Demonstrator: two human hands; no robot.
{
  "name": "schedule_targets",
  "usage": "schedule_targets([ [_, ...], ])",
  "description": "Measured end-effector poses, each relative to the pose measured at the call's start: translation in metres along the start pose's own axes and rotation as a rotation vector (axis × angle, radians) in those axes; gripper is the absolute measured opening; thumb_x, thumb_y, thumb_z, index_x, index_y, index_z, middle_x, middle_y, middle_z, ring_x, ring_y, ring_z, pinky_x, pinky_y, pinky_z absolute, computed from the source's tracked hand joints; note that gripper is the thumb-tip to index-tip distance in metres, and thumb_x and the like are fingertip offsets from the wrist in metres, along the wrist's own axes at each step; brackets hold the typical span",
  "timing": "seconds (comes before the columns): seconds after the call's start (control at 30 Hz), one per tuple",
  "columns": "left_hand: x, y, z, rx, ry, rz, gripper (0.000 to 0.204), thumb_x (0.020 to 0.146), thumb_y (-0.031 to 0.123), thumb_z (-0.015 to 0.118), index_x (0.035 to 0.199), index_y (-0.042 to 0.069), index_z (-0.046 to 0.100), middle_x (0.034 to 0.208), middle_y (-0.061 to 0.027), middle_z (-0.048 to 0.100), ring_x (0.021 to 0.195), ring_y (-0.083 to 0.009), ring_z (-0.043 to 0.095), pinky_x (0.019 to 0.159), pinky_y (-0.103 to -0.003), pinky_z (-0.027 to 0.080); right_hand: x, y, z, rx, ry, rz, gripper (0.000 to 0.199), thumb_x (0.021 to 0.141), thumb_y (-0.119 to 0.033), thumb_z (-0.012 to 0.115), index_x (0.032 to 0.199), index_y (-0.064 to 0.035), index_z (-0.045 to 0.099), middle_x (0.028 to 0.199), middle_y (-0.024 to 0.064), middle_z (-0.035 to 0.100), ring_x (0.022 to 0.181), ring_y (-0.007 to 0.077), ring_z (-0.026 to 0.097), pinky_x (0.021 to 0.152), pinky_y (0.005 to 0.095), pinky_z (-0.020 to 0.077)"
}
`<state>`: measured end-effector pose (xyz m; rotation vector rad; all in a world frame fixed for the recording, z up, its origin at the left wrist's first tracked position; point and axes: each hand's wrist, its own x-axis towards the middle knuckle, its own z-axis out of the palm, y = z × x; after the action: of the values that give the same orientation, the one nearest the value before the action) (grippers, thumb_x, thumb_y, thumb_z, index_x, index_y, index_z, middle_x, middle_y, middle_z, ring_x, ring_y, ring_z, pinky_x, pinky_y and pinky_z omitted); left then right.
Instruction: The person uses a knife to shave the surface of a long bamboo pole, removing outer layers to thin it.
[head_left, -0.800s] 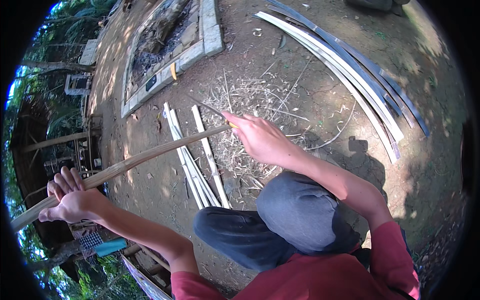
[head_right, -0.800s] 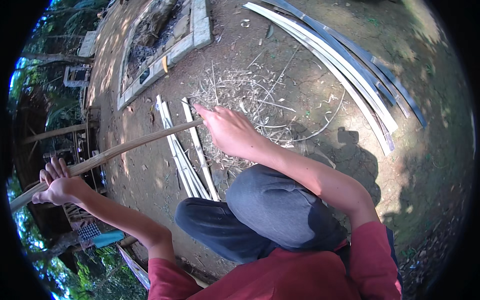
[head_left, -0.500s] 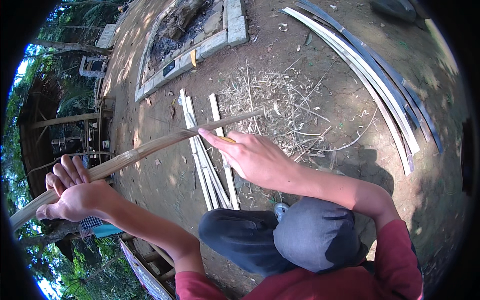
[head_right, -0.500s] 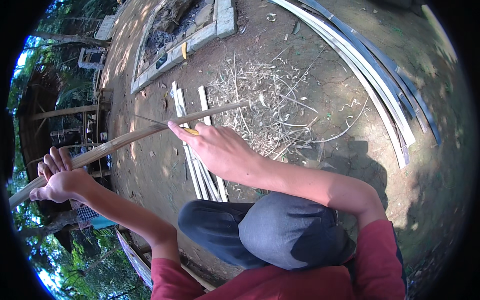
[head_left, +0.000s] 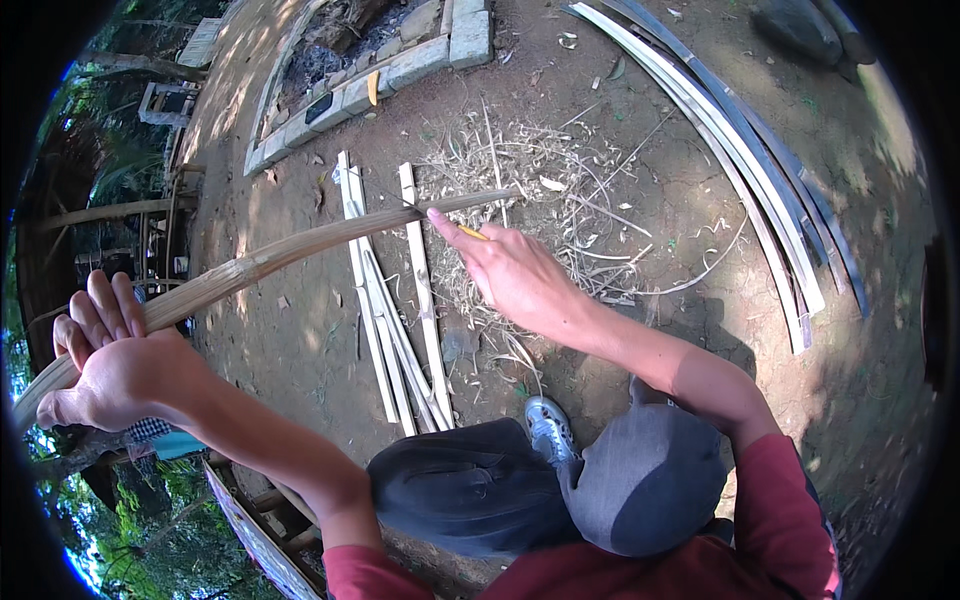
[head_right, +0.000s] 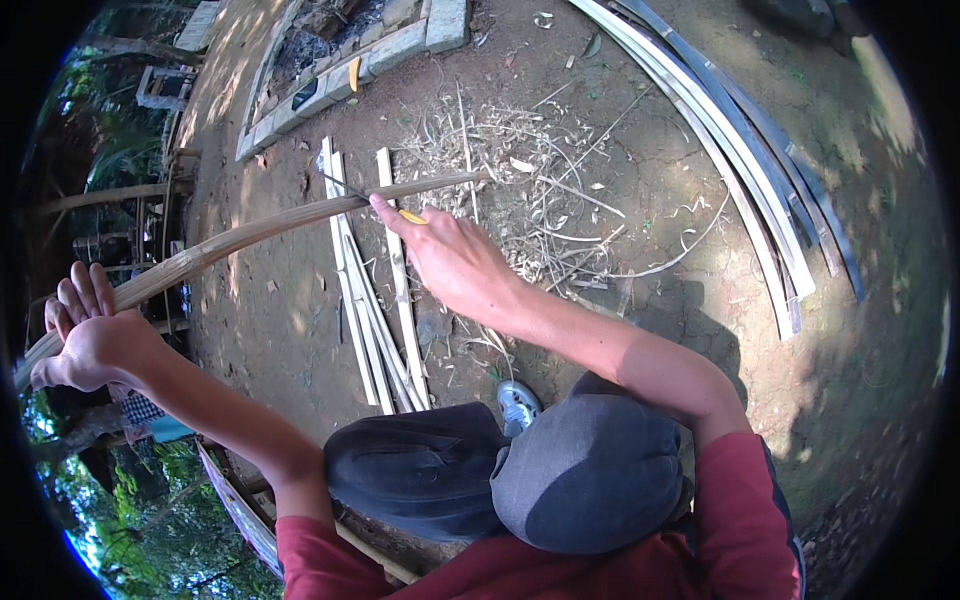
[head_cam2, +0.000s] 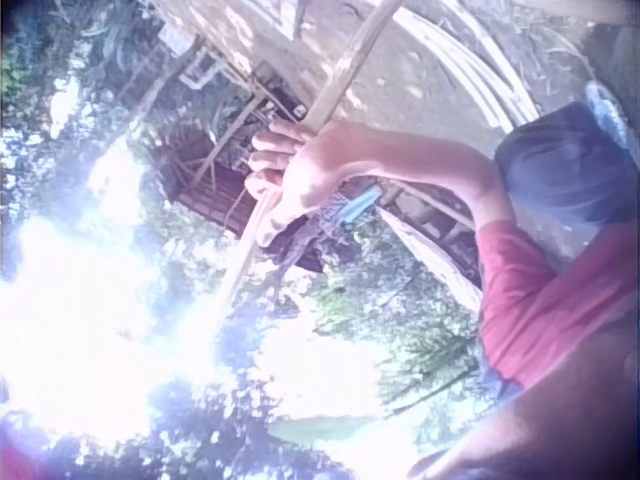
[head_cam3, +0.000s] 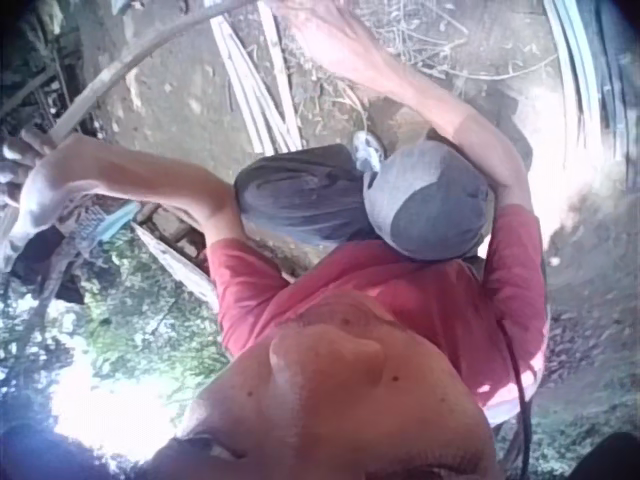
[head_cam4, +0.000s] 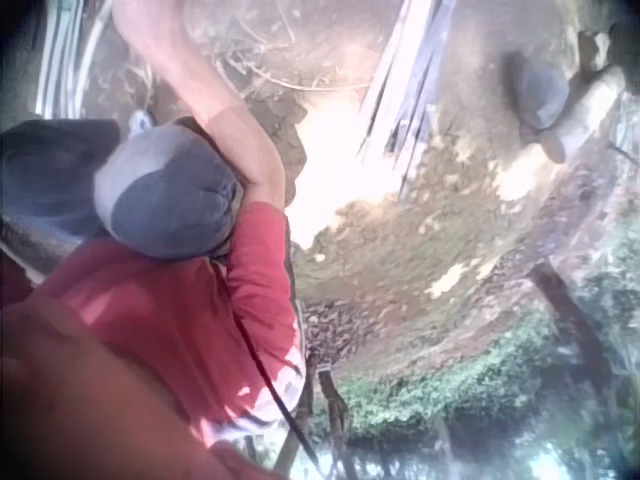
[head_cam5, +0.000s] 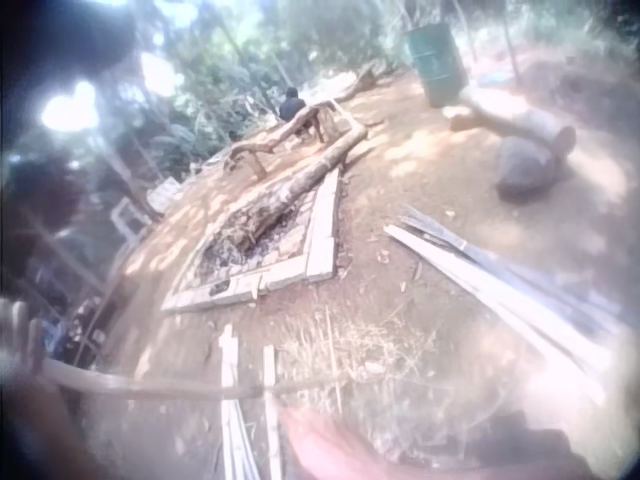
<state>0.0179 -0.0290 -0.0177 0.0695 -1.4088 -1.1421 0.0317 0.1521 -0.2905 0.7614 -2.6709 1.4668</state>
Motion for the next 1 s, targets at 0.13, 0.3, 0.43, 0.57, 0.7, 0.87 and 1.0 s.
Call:
schedule_targets([
  [0.13, -0.013, 0.000, -0.005, 0.050, 0.016, 0.055, 0.089, 0.095, 0.069, 0.013, 0.098, -0.014, 0.042, 0.116, -0.0397, 0.055, 0.108, -0.0501, 0.062, 0.090, -0.055, 0.059, -0.006, -0.044, -0.015, 0.010, 0.036, -0.130, 0.068, 0.085, 0.016, 0.045, 0.150, -0.0030, 0.035, 0.079, 0.0195, 0.056, 0.060, 0.0238, 0.061, 0.054, 0.0338, 0.0615],
  [0.3, -0.038, 0.010, -0.001, 0.070, 0.038, 0.121, 0.093, 0.096, 0.068, 0.010, 0.106, -0.017, 0.046, 0.108, -0.0406, 0.059, 0.097, -0.0441, 0.068, 0.080, -0.047, 0.064, -0.004, 0.015, 0.020, -0.072, 0.093, -0.032, 0.065, 0.087, 0.012, 0.048, 0.149, -0.0009, 0.036, 0.075, 0.0158, 0.055, 0.057, 0.0188, 0.055, 0.048, 0.0280, 0.0573],
  [0.43, -0.019, 0.002, -0.011, 0.044, 0.020, 0.021, 0.094, 0.094, 0.071, 0.009, 0.100, -0.015, 0.047, 0.102, -0.0375, 0.061, 0.094, -0.0423, 0.070, 0.078, -0.047, 0.064, -0.010, -0.019, -0.003, 0.050, 0.082, -0.090, 0.065, 0.087, 0.012, 0.049, 0.149, -0.0029, 0.037, 0.076, 0.0165, 0.055, 0.057, 0.0180, 0.054, 0.045, 0.0297, 0.0536],
  [0.57, -0.025, 0.002, -0.011, -0.009, -0.049, 0.033, 0.093, 0.094, 0.070, 0.005, 0.096, -0.012, 0.048, 0.099, -0.0342, 0.063, 0.092, -0.0433, 0.070, 0.076, -0.045, 0.065, -0.009, 0.018, 0.018, 0.119, -0.064, 0.163, 0.066, 0.090, 0.010, 0.049, 0.152, -0.0083, 0.033, 0.071, 0.0137, 0.053, 0.056, 0.0168, 0.051, 0.043, 0.0271, 0.0506],
  [0.7, -0.030, 0.011, -0.007, 0.084, -0.076, 0.053, 0.094, 0.095, 0.069, 0.004, 0.100, -0.013, 0.049, 0.103, -0.0349, 0.062, 0.097, -0.0455, 0.068, 0.081, -0.044, 0.064, -0.004, 0.029, 0.013, 0.072, 0.004, 0.086, 0.063, 0.091, 0.011, 0.044, 0.151, -0.0024, 0.031, 0.064, 0.0121, 0.051, 0.051, 0.0167, 0.050, 0.040, 0.0273, 0.0509],
  [0.87, -0.018, -0.003, -0.019, 0.057, -0.092, 0.076, 0.094, 0.091, 0.077, 0.008, 0.095, -0.010, 0.044, 0.110, -0.0348, 0.056, 0.111, -0.0519, 0.059, 0.096, -0.059, 0.054, -0.021, 0.013, 0.025, 0.084, 0.044, 0.037, 0.058, 0.092, 0.011, 0.040, 0.149, 0.0010, 0.033, 0.075, 0.0173, 0.055, 0.056, 0.0171, 0.053, 0.042, 0.0274, 0.0511],
  [1.0, -0.029, 0.002, -0.010, 0.071, -0.042, 0.028, 0.093, 0.094, 0.071, 0.004, 0.106, -0.013, 0.044, 0.111, -0.0362, 0.058, 0.107, -0.0462, 0.064, 0.089, -0.050, 0.061, -0.017, 0.040, 0.017, 0.206, 0.019, 0.097, 0.052, 0.097, 0.003, 0.042, 0.148, 0.0009, 0.036, 0.055, 0.0075, 0.049, 0.051, 0.0156, 0.052, 0.043, 0.0271, 0.0493],
])
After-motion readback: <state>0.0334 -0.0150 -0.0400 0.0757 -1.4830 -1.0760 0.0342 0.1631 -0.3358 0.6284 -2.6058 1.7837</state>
